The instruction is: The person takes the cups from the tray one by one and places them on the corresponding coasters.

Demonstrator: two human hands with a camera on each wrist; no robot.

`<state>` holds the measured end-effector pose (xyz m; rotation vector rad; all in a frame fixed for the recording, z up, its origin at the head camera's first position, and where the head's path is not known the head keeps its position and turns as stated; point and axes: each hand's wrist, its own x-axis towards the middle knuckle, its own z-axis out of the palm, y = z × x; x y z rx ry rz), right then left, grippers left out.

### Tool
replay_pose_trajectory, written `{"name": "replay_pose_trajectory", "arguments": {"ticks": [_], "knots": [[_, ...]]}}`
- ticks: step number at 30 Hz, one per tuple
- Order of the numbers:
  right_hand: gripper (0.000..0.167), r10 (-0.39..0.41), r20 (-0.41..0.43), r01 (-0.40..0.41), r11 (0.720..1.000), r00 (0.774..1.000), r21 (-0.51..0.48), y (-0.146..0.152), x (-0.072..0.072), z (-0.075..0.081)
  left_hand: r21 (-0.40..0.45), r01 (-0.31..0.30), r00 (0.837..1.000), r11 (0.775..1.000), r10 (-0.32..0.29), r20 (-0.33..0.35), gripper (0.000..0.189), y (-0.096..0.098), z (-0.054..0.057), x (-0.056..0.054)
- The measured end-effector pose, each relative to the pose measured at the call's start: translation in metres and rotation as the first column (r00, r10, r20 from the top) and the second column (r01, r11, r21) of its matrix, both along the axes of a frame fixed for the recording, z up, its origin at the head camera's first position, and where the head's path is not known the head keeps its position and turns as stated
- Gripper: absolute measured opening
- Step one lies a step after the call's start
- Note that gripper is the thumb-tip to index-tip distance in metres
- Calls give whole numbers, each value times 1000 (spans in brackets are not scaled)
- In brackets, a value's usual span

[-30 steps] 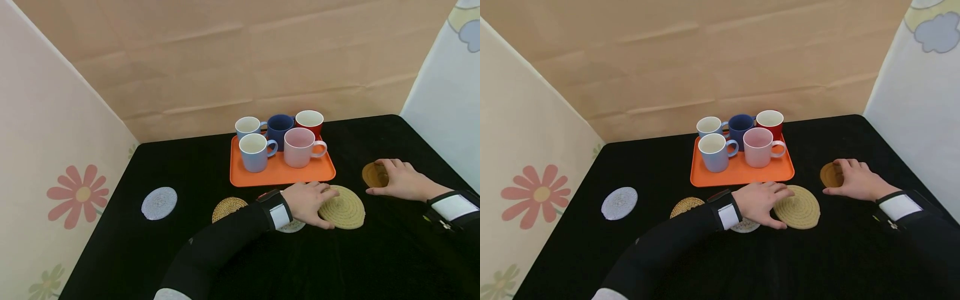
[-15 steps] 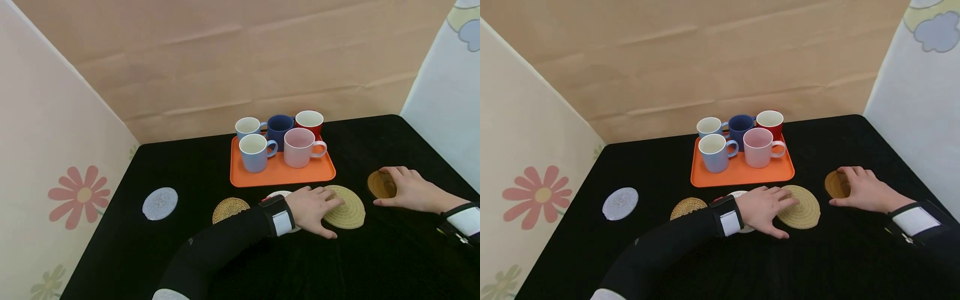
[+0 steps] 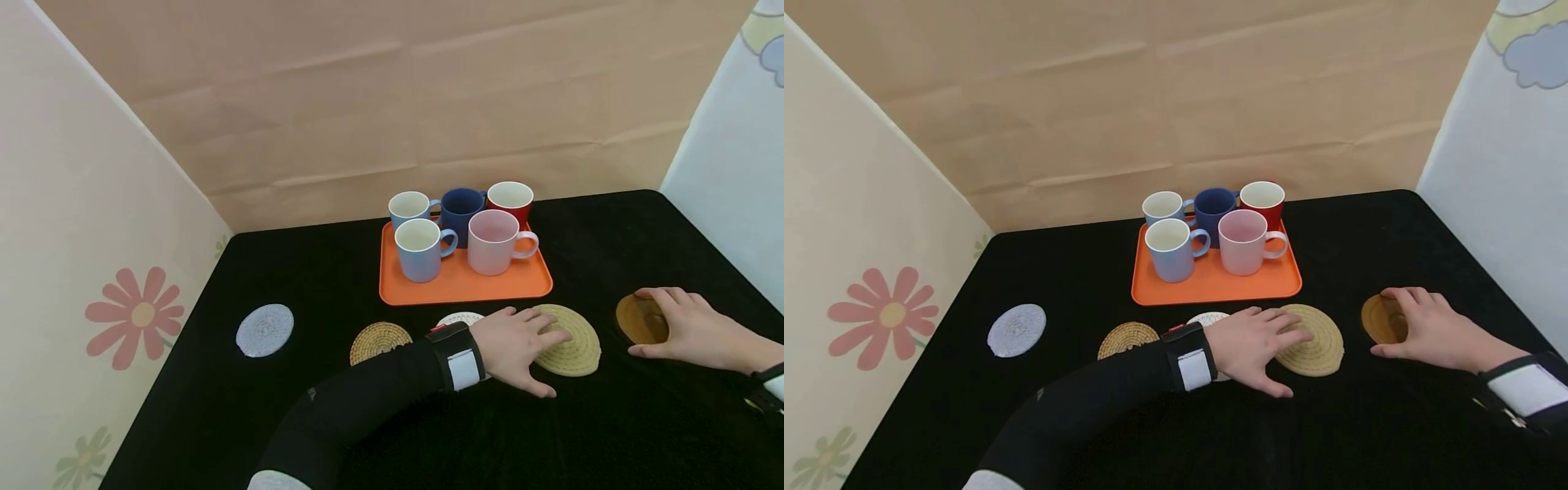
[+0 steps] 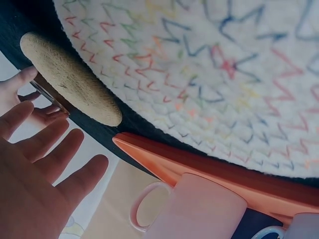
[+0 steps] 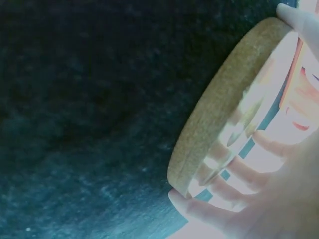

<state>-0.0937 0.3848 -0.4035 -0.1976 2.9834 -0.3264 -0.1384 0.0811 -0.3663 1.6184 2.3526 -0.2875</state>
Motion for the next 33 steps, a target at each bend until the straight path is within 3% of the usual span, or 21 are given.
{"name": "replay_pose_trajectory", "arguments": {"ticks": [22, 28, 33], "knots": [[107, 22, -6, -22, 1000, 1000, 3, -2, 3, 0, 10, 17, 1000, 1000, -17, -13, 90, -7, -1, -2], [105, 60, -7, -60, 996, 998, 69, -9, 4, 6, 38, 91, 996, 995, -91, 7, 84, -23, 0, -5], [91, 156, -79, -145, 981, 985, 126, -34, 0, 19, 47, 115, 993, 992, -115, 8, 81, -47, 3, -9]]}}
